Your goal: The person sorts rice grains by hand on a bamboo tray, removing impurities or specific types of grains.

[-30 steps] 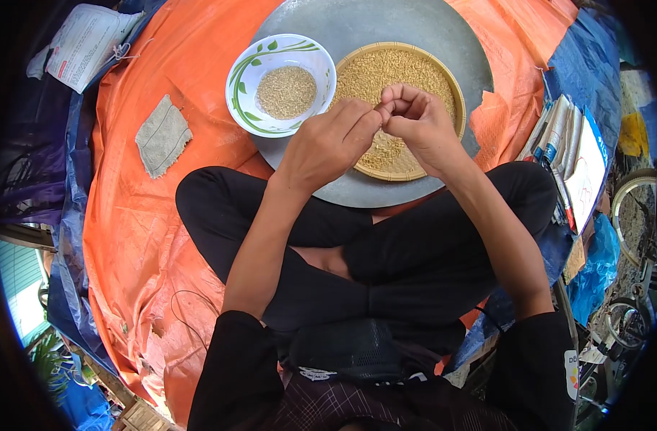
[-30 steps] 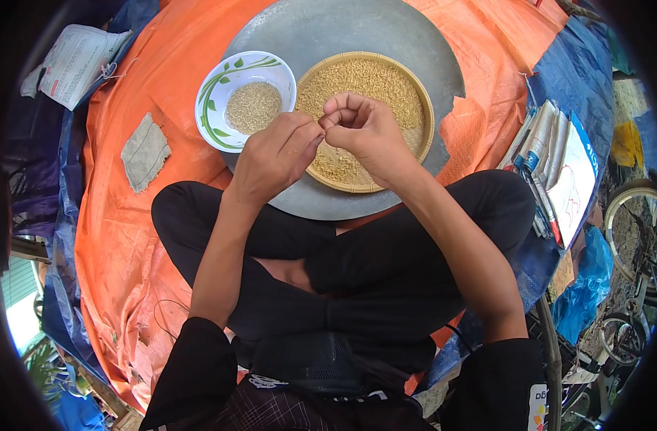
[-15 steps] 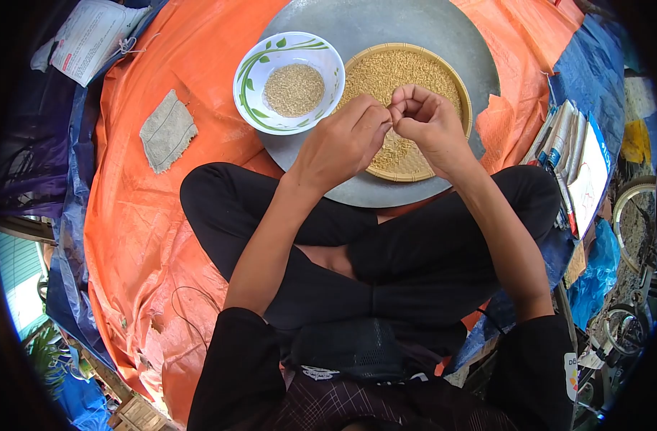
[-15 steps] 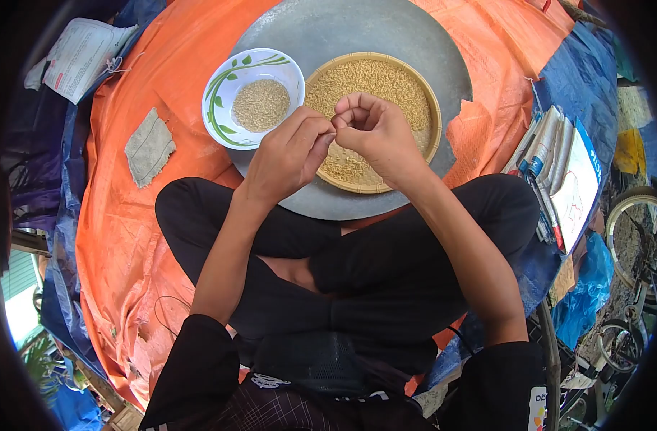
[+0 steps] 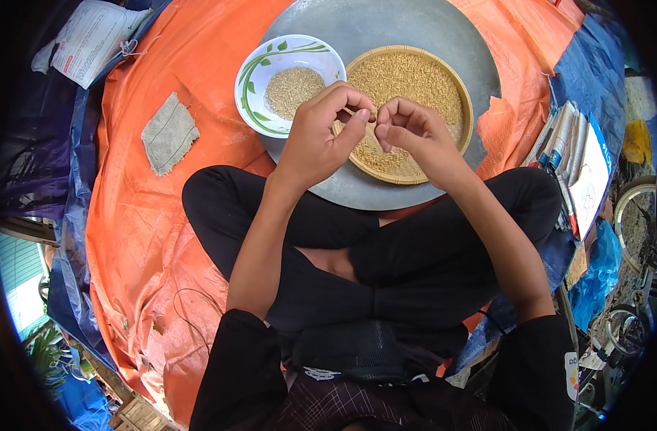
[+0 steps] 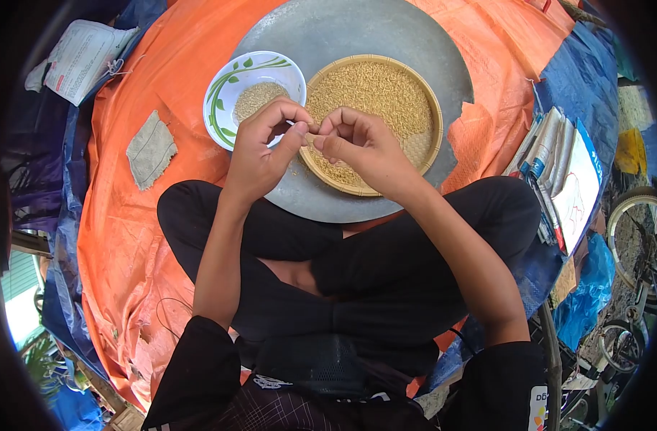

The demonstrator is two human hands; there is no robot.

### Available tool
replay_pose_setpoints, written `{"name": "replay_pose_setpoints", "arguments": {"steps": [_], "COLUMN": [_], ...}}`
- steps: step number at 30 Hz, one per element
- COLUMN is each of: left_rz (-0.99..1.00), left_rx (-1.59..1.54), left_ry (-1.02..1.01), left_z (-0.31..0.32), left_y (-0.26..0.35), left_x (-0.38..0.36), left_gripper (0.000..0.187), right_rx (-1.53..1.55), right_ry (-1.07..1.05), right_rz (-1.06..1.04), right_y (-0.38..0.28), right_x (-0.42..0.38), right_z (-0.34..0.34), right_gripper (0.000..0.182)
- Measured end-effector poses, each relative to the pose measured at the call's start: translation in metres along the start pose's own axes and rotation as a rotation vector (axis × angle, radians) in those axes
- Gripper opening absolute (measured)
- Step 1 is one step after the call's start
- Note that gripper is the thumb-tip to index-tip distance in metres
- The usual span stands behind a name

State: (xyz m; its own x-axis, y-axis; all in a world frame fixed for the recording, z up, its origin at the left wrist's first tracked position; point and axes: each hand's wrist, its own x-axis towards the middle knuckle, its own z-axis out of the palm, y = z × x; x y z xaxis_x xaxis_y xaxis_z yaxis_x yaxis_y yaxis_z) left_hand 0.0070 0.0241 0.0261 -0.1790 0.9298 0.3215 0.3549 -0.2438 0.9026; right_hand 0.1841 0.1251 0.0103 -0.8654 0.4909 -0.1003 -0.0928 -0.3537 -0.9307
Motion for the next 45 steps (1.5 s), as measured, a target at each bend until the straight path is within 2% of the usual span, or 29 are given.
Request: {"name": "replay_pose_setpoints", "arguments": {"steps": [2, 8, 11, 16, 25, 31, 34, 45], "left_rz": [0.013, 0.046, 0.079, 0.201, 0.164, 0.220, 0.129, 0.139], "left_rx": [0.051, 0.299, 0.389, 0.627, 0.757, 0.639, 0.475, 0.508], "left_ry": [-0.004, -0.045, -0.078, -0.137, -0.231, -0.195, -0.193, -0.173], "left_z": [-0.001, 0.011, 0.026, 0.044, 0.049, 0.044, 0.043, 0.043], "left_y": [0.004, 0.010, 0.004, -0.007, -0.009, -0.013, -0.007, -0.003], "left_x": [0.001, -0.003, -0.009, -0.015, -0.018, -0.015, -0.013, -0.014], "left_gripper": [0.007, 0.007, 0.009, 0.014, 0.015, 0.014, 0.013, 0.012], "right_rx": [0.094, 0.728, 0.888, 0.915, 0.816, 0.824, 0.838, 0.813], "right_ry": [0.031, 0.218, 0.212, 0.141, 0.071, 0.071, 0.049, 0.049], "right_rz": [-0.038, 0.229, 0.275, 0.288, 0.325, 0.323, 0.312, 0.319], "right_y": [0.010, 0.016, 0.017, 0.026, 0.022, 0.027, 0.025, 0.026], "right_x": [0.002, 0.000, -0.002, -0.004, -0.005, -0.004, -0.004, -0.006], "right_z": [-0.001, 0.009, 0.016, 0.013, 0.016, 0.015, 0.014, 0.016], "right_gripper": [0.020, 0.061, 0.075, 0.082, 0.083, 0.081, 0.081, 0.080]}}
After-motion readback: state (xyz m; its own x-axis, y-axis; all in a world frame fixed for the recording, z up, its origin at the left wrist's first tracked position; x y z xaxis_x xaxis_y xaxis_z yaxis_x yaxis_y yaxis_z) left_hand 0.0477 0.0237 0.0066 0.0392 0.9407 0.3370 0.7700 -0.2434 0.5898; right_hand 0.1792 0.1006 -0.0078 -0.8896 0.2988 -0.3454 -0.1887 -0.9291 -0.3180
